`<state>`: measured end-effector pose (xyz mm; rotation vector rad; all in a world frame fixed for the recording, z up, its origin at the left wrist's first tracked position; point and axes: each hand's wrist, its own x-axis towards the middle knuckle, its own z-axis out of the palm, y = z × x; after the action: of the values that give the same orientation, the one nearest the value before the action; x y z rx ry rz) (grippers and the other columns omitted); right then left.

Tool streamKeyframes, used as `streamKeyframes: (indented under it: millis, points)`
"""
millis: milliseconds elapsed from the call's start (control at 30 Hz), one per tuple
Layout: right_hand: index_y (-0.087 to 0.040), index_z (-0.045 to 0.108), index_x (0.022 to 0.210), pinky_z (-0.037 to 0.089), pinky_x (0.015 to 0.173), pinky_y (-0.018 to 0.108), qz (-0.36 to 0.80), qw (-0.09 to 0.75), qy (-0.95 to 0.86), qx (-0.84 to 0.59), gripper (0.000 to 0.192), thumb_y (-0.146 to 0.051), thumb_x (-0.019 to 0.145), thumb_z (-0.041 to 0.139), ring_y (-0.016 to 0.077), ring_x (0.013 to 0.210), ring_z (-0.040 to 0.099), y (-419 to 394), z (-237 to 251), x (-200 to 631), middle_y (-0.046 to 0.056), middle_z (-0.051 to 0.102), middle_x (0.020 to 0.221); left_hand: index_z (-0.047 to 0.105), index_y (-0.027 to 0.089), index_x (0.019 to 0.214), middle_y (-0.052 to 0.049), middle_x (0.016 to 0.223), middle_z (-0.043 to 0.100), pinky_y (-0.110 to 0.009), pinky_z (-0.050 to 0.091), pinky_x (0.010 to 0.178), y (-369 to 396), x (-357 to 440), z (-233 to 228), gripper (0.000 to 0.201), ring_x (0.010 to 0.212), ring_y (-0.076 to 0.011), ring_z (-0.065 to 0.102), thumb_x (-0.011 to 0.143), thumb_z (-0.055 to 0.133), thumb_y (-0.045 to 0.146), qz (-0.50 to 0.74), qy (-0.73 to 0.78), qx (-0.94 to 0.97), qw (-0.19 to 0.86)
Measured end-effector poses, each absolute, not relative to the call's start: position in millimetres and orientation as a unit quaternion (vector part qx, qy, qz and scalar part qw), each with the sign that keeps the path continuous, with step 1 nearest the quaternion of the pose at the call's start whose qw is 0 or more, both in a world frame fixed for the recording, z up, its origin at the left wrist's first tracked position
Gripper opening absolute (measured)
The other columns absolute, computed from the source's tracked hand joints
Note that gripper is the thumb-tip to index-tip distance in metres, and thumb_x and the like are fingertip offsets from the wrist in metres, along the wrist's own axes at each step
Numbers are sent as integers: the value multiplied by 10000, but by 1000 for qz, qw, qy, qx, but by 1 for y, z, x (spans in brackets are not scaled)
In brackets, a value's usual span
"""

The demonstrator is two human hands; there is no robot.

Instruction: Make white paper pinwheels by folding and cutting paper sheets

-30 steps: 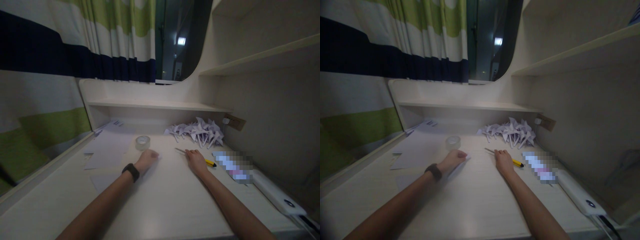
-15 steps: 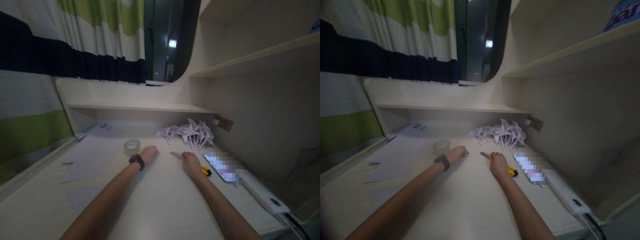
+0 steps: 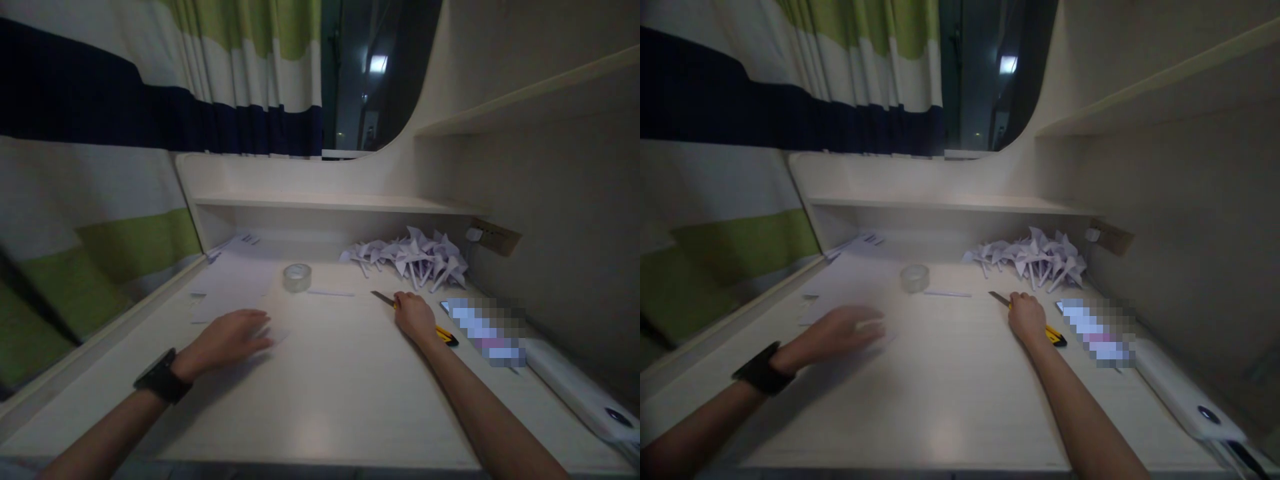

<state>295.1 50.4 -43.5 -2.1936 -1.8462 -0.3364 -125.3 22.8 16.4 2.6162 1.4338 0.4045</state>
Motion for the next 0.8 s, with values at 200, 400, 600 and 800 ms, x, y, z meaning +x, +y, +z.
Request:
streamKeyframes:
  millis: [200,400,600,800]
  points:
    - [-158,628,1119,376,753,318,-132,121,-646,-742,292,-258,949,413,254,940,588,47,-40,288,140,668,989,539,194,1323,-133,1406,495,-428,354,1048,-21,-156,-18,533,1280,-304,465,901,463,510,99,518,849,29]
    - [-152,618,1178,377,812,330,-146,134,-654,-730,327,-252,934,425,261,988,565,41,-40,286,144,662,1031,539,213,1296,-136,1303,575,-459,363,983,-28,-141,-23,457,1187,-313,515,927,449,465,104,516,850,-29]
    - [-145,642,1146,370,841,338,-155,135,-668,-715,317,-233,917,440,266,984,554,40,-39,284,142,669,1007,576,219,1184,-132,1090,621,-422,400,805,-19,-124,-8,501,972,-320,571,813,568,555,64,540,839,-18]
    - [-151,649,1143,362,880,353,-154,152,-668,-712,309,-234,908,465,275,1014,536,41,-41,285,141,666,1020,574,171,895,-117,922,623,-323,371,649,6,-121,-12,600,791,-270,576,613,663,693,56,574,816,46]
